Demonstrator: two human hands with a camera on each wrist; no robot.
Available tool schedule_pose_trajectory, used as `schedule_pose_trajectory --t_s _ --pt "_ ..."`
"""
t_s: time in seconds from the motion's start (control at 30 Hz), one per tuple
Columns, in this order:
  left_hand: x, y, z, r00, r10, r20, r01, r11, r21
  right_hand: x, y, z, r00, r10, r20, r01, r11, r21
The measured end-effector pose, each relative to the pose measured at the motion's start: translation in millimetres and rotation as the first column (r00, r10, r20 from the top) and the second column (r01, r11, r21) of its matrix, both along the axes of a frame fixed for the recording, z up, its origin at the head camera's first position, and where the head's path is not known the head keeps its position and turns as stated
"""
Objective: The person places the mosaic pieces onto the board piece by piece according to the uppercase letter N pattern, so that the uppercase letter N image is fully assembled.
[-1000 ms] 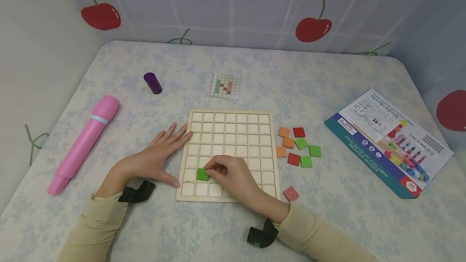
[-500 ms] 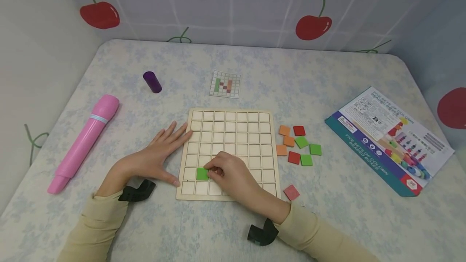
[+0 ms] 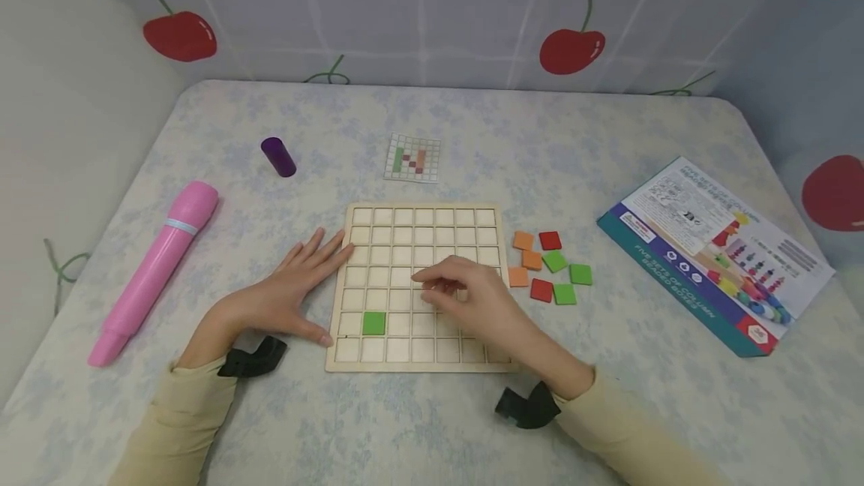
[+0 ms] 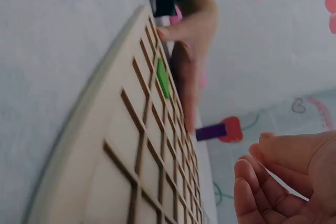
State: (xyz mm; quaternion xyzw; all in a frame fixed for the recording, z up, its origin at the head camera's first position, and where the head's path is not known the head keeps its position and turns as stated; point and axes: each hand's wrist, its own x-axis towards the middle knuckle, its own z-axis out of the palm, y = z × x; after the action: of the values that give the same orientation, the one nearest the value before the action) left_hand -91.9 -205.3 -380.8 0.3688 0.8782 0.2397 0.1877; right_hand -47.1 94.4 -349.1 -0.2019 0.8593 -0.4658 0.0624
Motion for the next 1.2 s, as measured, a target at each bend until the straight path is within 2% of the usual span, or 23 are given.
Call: schedule_pose_trajectory --t_s 0.07,0.17,0.3,0.47,0.6,0.83,0.97,1.2 --pt "0.9 -2.0 -1.8 1.0 0.003 -0.001 -0.003 1.0 0.003 1.2 22.8 4.4 0.999 -0.039 0.017 0.04 0.999 -0.009" --pt "2.1 -4.0 -4.1 1.0 0.007 0.002 -0.008 1.0 0.017 7.5 61.6 6.0 0.99 -0.14 0.035 0.139 0.99 0.016" --pt "3.9 -4.4 -5.6 1.0 0.003 0.01 -0.003 0.999 0.04 21.0 109.6 1.4 0.962 -0.27 0.031 0.265 0.958 0.112" --pt "5.7 -3.6 -5.0 1.0 0.005 0.025 -0.006 0.999 0.051 32.9 143.6 -10.8 0.942 -0.334 0.037 0.323 0.93 0.174" --pt "5.4 -3.1 -4.1 1.0 0.011 0.027 -0.012 0.999 0.041 33.7 150.0 -21.8 0.941 -0.336 0.038 0.322 0.925 0.203" --pt "0.8 -3.9 -1.9 1.0 0.021 0.019 -0.021 1.0 0.004 28.9 143.4 -30.3 0.944 -0.313 -0.1 0.328 0.889 0.32" --pt "-1.4 -3.0 -0.9 1.0 0.012 0.021 -0.012 1.0 0.009 29.1 143.0 -31.7 0.939 -0.321 -0.122 0.343 0.885 0.313" --pt "-1.4 -1.4 -0.5 1.0 0.013 0.022 -0.014 0.999 0.03 28.5 142.9 -28.7 0.942 -0.319 -0.106 0.336 0.896 0.289"
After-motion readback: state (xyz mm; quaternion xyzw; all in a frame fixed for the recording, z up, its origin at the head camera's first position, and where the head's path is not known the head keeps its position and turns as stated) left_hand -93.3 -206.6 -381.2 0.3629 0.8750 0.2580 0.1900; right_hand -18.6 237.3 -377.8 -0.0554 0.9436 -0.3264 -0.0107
